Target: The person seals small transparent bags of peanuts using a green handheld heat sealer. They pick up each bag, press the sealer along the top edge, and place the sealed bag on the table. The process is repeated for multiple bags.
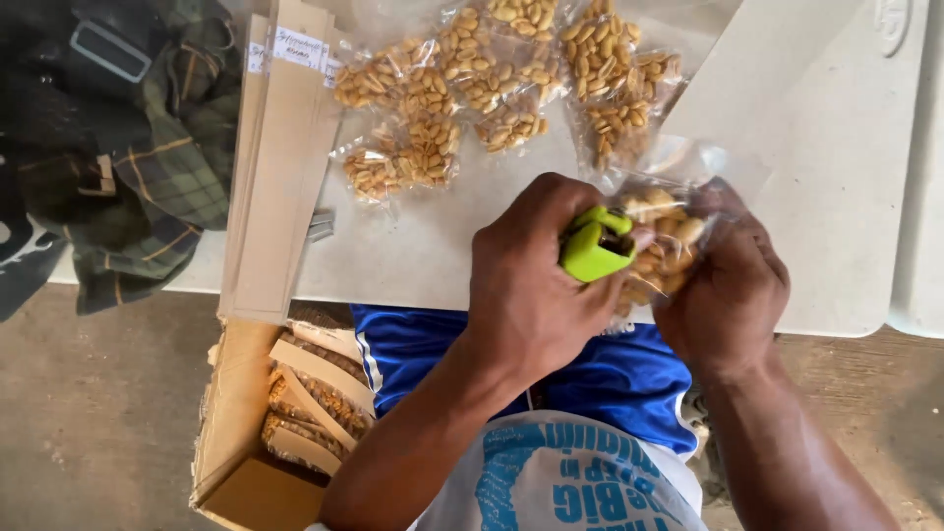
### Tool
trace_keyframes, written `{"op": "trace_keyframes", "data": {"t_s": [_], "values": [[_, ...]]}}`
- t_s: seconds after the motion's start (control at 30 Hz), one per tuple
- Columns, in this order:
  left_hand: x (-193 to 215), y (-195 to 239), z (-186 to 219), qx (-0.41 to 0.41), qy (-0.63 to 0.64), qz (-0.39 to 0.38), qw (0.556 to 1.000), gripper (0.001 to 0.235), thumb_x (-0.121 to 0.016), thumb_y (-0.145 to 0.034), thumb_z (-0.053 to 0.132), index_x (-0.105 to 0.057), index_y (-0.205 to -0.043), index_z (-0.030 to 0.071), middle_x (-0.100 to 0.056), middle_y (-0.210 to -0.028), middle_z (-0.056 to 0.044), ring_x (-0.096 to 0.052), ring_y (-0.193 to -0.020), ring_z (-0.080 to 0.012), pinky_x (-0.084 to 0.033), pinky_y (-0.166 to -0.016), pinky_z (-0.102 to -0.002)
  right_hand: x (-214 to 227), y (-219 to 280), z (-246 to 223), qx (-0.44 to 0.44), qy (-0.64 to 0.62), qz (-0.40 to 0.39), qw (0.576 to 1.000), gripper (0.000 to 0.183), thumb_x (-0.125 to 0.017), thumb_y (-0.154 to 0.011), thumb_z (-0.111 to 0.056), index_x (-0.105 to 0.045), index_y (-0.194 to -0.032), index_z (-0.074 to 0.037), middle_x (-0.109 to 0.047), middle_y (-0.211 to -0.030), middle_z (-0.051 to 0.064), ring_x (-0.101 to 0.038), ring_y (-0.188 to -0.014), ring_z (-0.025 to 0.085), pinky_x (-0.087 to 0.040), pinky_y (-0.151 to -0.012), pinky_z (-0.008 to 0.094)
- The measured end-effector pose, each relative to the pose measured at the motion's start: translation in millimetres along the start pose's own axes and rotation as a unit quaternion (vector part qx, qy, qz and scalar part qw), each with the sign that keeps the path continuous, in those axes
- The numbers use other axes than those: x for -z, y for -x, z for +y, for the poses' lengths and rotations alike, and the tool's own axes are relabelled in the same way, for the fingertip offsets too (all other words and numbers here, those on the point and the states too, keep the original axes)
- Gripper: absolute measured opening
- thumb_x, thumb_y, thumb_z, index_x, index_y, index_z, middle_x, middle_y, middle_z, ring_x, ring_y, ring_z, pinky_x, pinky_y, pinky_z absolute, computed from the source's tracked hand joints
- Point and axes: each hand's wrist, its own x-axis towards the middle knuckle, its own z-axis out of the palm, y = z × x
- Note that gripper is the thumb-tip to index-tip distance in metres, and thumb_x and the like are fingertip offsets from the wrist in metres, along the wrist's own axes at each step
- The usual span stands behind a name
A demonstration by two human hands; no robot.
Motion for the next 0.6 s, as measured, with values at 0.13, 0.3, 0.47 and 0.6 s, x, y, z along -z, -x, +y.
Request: {"op": "trace_keyframes", "data": {"t_s": [0.13, 0.3, 0.47, 0.6], "values": [[-7.7, -0.1, 5.7, 0.041, -0.047, 0.018, 0.998, 0.033, -0.087, -0.085, 0.018, -0.058, -0.096, 0.007, -0.064, -0.087, -0.007, -0.063, -0.072, -0.0214, -0.051, -0.062, -0.035, -5.7, 0.8, -7.0, -0.063, -0.198, -0.05, 0.977, 0.038, -0.042, -0.105, -0.027, -0.064, -0.12, 0.0, -0.068, -0.113, 0.017, -0.066, -0.107, 0.031, -0.055, -0.094, 0.04], [-6.0, 1.8, 10.3, 0.077, -0.069, 0.02, 0.994, 0.03, -0.081, -0.088, 0.026, -0.057, -0.093, 0.009, -0.064, -0.082, -0.004, -0.062, -0.067, -0.0186, -0.051, -0.06, -0.033, -8.3, 7.4, -7.1, -0.07, -0.102, -0.012, 0.992, 0.02, -0.061, -0.103, -0.017, -0.07, -0.112, -0.002, -0.075, -0.107, 0.012, -0.073, -0.1, 0.025, -0.06, -0.087, 0.033], [-1.9, 0.9, 11.3, 0.094, -0.069, 0.01, 0.993, 0.035, -0.083, -0.085, 0.029, -0.055, -0.092, 0.009, -0.061, -0.083, -0.005, -0.058, -0.07, -0.02, -0.05, -0.064, -0.035, -4.4, 5.5, 0.2, -0.059, -0.103, 0.036, 0.992, 0.026, -0.065, -0.101, -0.01, -0.06, -0.076, -0.013, -0.063, -0.077, 0.0, -0.06, -0.074, 0.011, -0.049, -0.067, 0.024], [5.6, -12.7, -3.1, 0.067, 0.039, -0.006, 0.997, 0.036, -0.074, -0.089, 0.036, -0.056, -0.102, 0.007, -0.059, -0.085, -0.004, -0.055, -0.065, -0.0124, -0.05, -0.054, -0.028, -4.3, 6.9, -4.1, -0.06, -0.083, 0.053, 0.993, 0.026, -0.065, -0.101, -0.01, -0.061, -0.075, -0.013, -0.06, -0.073, -0.003, -0.053, -0.068, 0.007, -0.042, -0.062, 0.023]]}}
